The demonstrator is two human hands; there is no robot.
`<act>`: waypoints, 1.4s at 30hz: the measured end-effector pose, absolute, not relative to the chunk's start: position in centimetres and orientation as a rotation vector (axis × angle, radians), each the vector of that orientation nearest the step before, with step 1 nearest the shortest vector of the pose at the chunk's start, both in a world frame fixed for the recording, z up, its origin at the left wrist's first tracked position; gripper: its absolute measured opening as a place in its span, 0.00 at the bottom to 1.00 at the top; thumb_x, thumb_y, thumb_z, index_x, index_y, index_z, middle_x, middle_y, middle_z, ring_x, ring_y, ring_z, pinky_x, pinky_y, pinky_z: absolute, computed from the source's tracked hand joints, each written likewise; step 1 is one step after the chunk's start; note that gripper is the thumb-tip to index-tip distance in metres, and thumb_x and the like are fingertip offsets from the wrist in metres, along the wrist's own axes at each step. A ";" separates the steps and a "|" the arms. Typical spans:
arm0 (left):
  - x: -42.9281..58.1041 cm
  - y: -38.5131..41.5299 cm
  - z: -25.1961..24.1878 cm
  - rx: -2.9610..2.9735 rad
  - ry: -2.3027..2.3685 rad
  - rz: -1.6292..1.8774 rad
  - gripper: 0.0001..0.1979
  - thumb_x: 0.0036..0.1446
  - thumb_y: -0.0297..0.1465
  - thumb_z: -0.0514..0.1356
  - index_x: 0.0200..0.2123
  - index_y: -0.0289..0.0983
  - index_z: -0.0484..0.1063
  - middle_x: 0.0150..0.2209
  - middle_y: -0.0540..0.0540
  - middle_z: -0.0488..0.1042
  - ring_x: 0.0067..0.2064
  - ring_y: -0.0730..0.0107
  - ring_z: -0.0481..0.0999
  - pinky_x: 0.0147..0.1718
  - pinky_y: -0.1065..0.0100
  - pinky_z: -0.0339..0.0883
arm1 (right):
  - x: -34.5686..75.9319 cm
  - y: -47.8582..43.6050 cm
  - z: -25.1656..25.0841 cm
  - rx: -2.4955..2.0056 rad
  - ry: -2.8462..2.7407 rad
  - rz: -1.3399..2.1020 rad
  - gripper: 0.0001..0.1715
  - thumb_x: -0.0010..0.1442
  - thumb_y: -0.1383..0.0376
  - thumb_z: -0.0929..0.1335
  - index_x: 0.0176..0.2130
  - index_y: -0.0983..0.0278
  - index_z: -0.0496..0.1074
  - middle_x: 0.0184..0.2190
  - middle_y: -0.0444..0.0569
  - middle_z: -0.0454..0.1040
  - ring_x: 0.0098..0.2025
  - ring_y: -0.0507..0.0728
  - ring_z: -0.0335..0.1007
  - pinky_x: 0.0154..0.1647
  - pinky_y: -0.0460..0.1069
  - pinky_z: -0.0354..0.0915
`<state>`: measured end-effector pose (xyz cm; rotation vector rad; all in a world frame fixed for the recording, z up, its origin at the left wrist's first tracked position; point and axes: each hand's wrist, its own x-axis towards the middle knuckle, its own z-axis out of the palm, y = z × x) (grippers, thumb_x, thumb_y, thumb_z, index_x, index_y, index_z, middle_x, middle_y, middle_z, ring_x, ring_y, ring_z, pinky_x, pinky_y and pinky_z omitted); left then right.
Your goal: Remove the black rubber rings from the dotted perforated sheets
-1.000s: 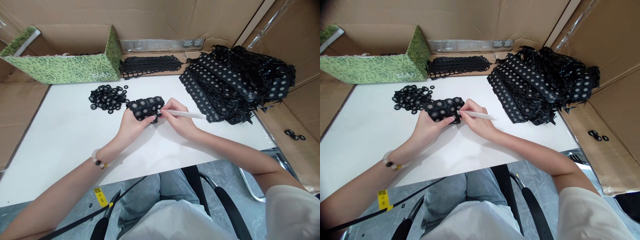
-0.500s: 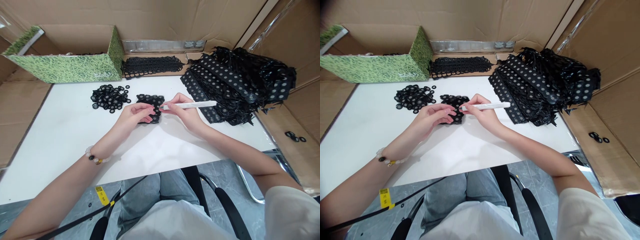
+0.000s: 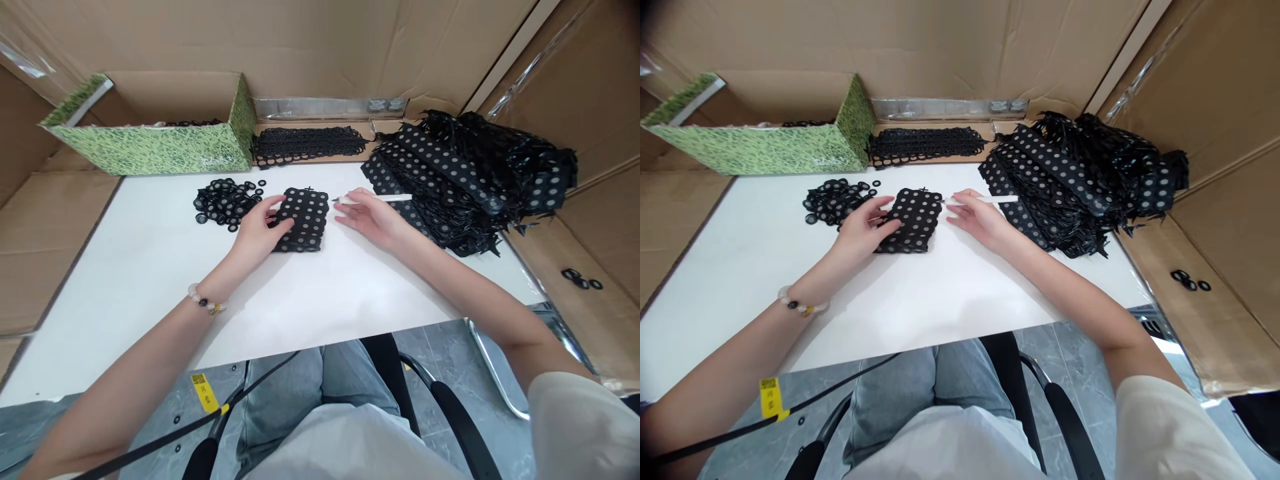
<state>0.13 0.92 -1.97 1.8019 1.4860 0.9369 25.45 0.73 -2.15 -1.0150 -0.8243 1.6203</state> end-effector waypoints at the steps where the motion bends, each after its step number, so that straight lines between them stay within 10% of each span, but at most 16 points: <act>1: 0.0 1.3 -2.3 1.819 1.464 0.901 0.30 0.49 0.33 0.67 0.57 0.38 0.74 0.56 0.40 0.76 0.53 0.56 0.76 0.55 0.57 0.70 | 25.3 1.0 -2.2 -0.997 -0.782 1.686 0.16 0.51 0.62 0.76 0.29 0.59 0.66 0.37 0.43 0.77 0.46 0.55 0.76 0.50 0.52 0.73; 10: -0.1 1.8 -2.0 1.903 1.391 0.801 0.25 0.42 0.29 0.70 0.48 0.38 0.81 0.50 0.41 0.81 0.50 0.52 0.77 0.51 0.56 0.71 | 22.3 4.2 -1.0 -1.207 -0.917 1.745 0.13 0.57 0.72 0.72 0.26 0.63 0.67 0.22 0.39 0.68 0.21 0.45 0.64 0.22 0.41 0.59; 15: -0.2 2.5 -2.5 1.864 1.358 0.886 0.23 0.37 0.27 0.73 0.42 0.38 0.82 0.47 0.42 0.80 0.46 0.56 0.76 0.48 0.59 0.72 | 20.9 6.3 -0.9 -1.294 -0.951 1.669 0.13 0.57 0.73 0.73 0.28 0.63 0.67 0.20 0.39 0.67 0.21 0.47 0.64 0.23 0.41 0.61; 22: -0.2 2.8 -2.3 1.168 1.346 1.054 0.52 0.31 0.18 0.69 0.66 0.40 0.66 0.64 0.35 0.70 0.34 0.75 0.74 0.38 0.68 0.72 | 19.7 6.3 -1.4 -1.307 -1.062 1.576 0.16 0.56 0.74 0.71 0.23 0.63 0.64 0.16 0.38 0.62 0.20 0.46 0.55 0.19 0.42 0.49; 29: 0.3 2.0 -1.7 1.110 1.145 1.093 0.58 0.34 0.21 0.59 0.73 0.40 0.50 0.39 0.49 0.83 0.33 0.70 0.77 0.32 0.72 0.66 | 21.1 4.2 -1.5 -1.003 -1.170 1.668 0.17 0.45 0.61 0.79 0.26 0.63 0.69 0.28 0.39 0.71 0.32 0.48 0.68 0.38 0.44 0.67; 34: 0.5 1.6 -1.5 1.379 1.145 1.134 0.35 0.38 0.25 0.60 0.55 0.37 0.73 0.42 0.45 0.81 0.38 0.67 0.75 0.36 0.69 0.66 | 21.7 1.6 -1.2 -0.930 -1.244 1.426 0.16 0.48 0.59 0.77 0.26 0.62 0.69 0.28 0.40 0.72 0.34 0.51 0.68 0.44 0.49 0.67; 38: 0.5 1.2 -0.7 1.574 1.382 1.326 0.14 0.42 0.32 0.66 0.36 0.37 0.73 0.32 0.49 0.75 0.31 0.71 0.67 0.31 0.70 0.60 | 22.7 0.8 -0.6 -0.993 -1.504 0.906 0.12 0.54 0.58 0.75 0.28 0.62 0.73 0.26 0.42 0.72 0.31 0.52 0.65 0.35 0.48 0.63; 42: 0.6 0.4 0.8 1.278 1.135 0.767 0.20 0.52 0.48 0.59 0.25 0.35 0.73 0.22 0.45 0.72 0.20 0.71 0.65 0.21 0.68 0.55 | 24.2 0.3 0.5 -0.888 -1.714 0.590 0.12 0.62 0.56 0.72 0.32 0.61 0.73 0.34 0.47 0.77 0.36 0.56 0.72 0.39 0.52 0.68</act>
